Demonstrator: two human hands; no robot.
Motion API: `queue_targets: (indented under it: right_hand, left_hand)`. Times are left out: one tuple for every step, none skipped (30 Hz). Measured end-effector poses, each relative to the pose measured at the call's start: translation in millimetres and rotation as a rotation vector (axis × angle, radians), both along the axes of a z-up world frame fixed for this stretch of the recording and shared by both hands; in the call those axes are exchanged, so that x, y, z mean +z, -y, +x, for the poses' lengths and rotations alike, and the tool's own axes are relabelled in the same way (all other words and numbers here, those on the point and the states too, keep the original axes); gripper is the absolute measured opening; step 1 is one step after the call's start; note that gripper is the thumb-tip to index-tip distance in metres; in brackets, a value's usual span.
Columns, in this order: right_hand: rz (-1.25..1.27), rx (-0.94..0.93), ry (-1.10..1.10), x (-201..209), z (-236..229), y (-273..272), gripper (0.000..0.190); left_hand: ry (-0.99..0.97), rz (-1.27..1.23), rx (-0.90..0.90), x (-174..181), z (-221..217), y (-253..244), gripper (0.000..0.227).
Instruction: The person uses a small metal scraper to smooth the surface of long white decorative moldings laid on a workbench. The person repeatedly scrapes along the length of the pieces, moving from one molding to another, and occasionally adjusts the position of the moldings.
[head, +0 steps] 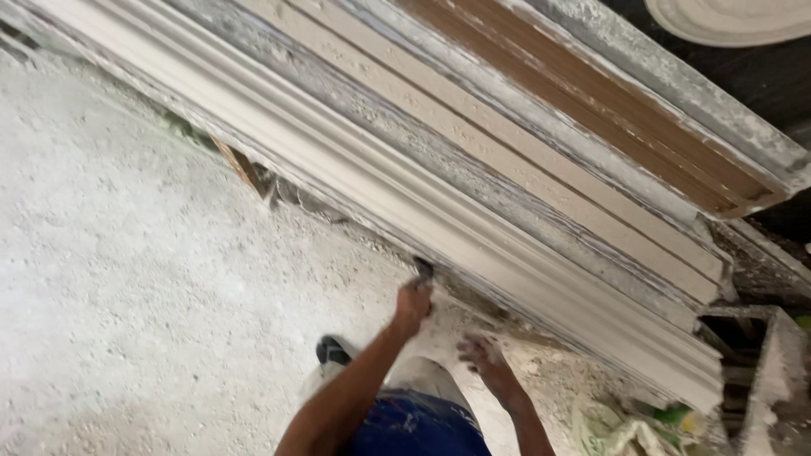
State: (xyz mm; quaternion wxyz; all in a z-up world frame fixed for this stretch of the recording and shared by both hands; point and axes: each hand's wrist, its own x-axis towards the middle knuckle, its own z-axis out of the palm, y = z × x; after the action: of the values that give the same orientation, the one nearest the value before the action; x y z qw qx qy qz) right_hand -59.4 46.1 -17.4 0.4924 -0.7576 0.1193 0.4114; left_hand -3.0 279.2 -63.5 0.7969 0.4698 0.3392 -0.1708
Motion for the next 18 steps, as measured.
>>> queue_targets:
  right_hand:
    - [-0.016,-0.041,-0.024,-2,10,-12,0.061]
    - [-0.007,-0.048,-0.021,2,-2,-9,0.061]
    - [0.001,-0.055,-0.018,6,-14,-3,0.060]
    - [0.028,-0.051,0.001,-1,-16,-9,0.060]
    - [-0.010,-0.024,-0.036,-5,-24,-11,0.059]
    - [-0.043,0.004,-0.045,-7,-11,-17,0.059]
    - [-0.077,0.032,-0.054,-9,4,-24,0.059]
    - [-0.070,0.037,-0.042,-8,1,-23,0.059]
    - [-0.064,0.041,-0.031,-7,-4,-23,0.059]
    - [-0.051,0.051,-0.008,-8,1,-26,0.059]
    - [-0.066,0.066,-0.005,-9,6,-31,0.059]
    - [-0.078,0.078,-0.006,-8,10,-38,0.059]
    - [-0.091,0.090,-0.007,-7,14,-46,0.060]
    - [-0.095,0.101,0.017,-5,10,-48,0.060]
    - [-0.099,0.112,0.042,-4,6,-50,0.060]
    - [-0.103,0.123,0.075,-3,7,-50,0.060]
    - [-0.095,0.105,0.083,-1,6,-47,0.060]
    - [-0.083,0.084,0.089,1,4,-44,0.060]
  left_hand:
    - [0.033,0.029,-0.082,8,-2,-15,0.037]
    - [0.121,0.102,-0.139,13,-18,-22,0.036]
    - [0.210,0.172,-0.198,14,-37,-29,0.036]
    - [0.312,0.263,-0.246,7,-49,-46,0.036]
    - [0.201,0.288,-0.267,0,-67,-59,0.032]
    - [0.127,0.318,-0.281,-6,-62,-73,0.030]
    - [0.079,0.381,-0.271,-14,-53,-87,0.027]
    - [0.028,0.448,-0.257,-24,-60,-88,0.025]
    - [0.031,0.534,-0.227,-35,-65,-87,0.024]
    - [0.052,0.592,-0.189,-45,-59,-86,0.022]
    - [0.075,0.628,-0.147,-54,-48,-85,0.021]
    - [0.078,0.575,-0.118,-60,-36,-85,0.021]
    - [0.032,0.396,-0.074,-63,-20,-86,0.018]
    - [0.002,0.296,-0.036,-63,-8,-85,0.019]
    - [-0.029,0.196,0.002,-62,3,-83,0.021]
    - [-0.051,0.096,0.040,-59,18,-80,0.024]
    - [-0.054,-0.006,0.049,-57,30,-79,0.021]
    - [-0.061,-0.104,0.055,-50,37,-81,0.018]
